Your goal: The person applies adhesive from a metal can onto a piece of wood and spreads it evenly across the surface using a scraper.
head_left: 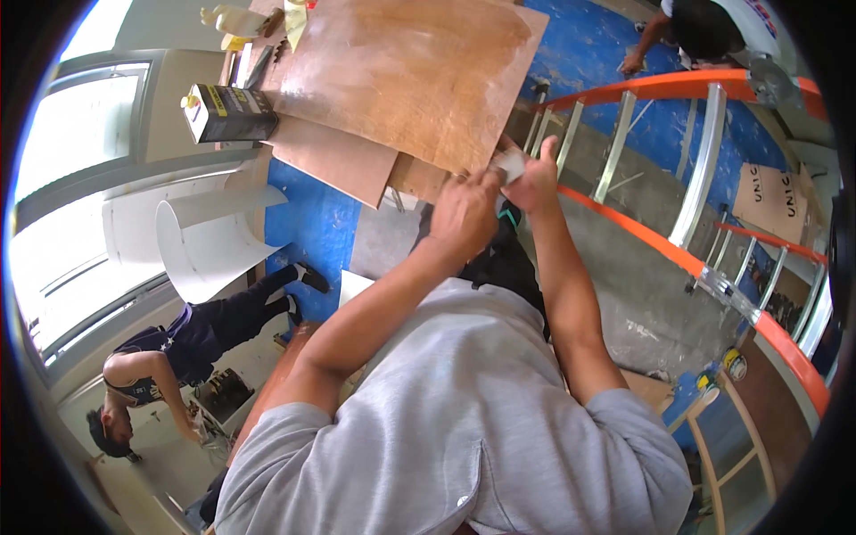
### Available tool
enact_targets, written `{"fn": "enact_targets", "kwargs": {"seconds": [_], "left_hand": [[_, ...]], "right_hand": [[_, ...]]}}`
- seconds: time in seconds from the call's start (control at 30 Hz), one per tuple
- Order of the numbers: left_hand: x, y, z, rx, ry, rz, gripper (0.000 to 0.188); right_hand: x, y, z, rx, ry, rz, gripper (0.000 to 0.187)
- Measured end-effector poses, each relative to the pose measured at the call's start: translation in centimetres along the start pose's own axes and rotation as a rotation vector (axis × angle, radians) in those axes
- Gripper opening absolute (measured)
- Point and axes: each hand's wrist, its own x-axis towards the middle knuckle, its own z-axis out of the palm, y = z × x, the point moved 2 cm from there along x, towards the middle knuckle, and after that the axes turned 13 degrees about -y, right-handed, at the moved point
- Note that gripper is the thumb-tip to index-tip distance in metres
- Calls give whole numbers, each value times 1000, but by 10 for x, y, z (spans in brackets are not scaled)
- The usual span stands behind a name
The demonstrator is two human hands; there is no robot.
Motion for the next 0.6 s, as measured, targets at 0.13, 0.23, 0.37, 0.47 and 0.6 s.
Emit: {"fn": "enact_targets", "kwargs": {"seconds": [0.13, 0.23, 0.37, 0.47, 0.6], "left_hand": [[50, -45, -31, -110, -94, -56, 31], [134, -111, -79, -86, 38, -265, 47], [195, -140, -64, 148, -85, -309, 37], [186, -67, -24, 248, -361, -240, 36], [98, -12, 19, 221, -380, 138, 42]], "right_hand": [[-11, -3, -32, -111, 116, -22, 116], [-11, 5, -31, -132, 136, -37, 118], [-9, 16, -24, -119, 160, -65, 121], [-11, 11, -23, -112, 163, -103, 120], [-11, 5, -44, 43, 60, -154, 116]]}}
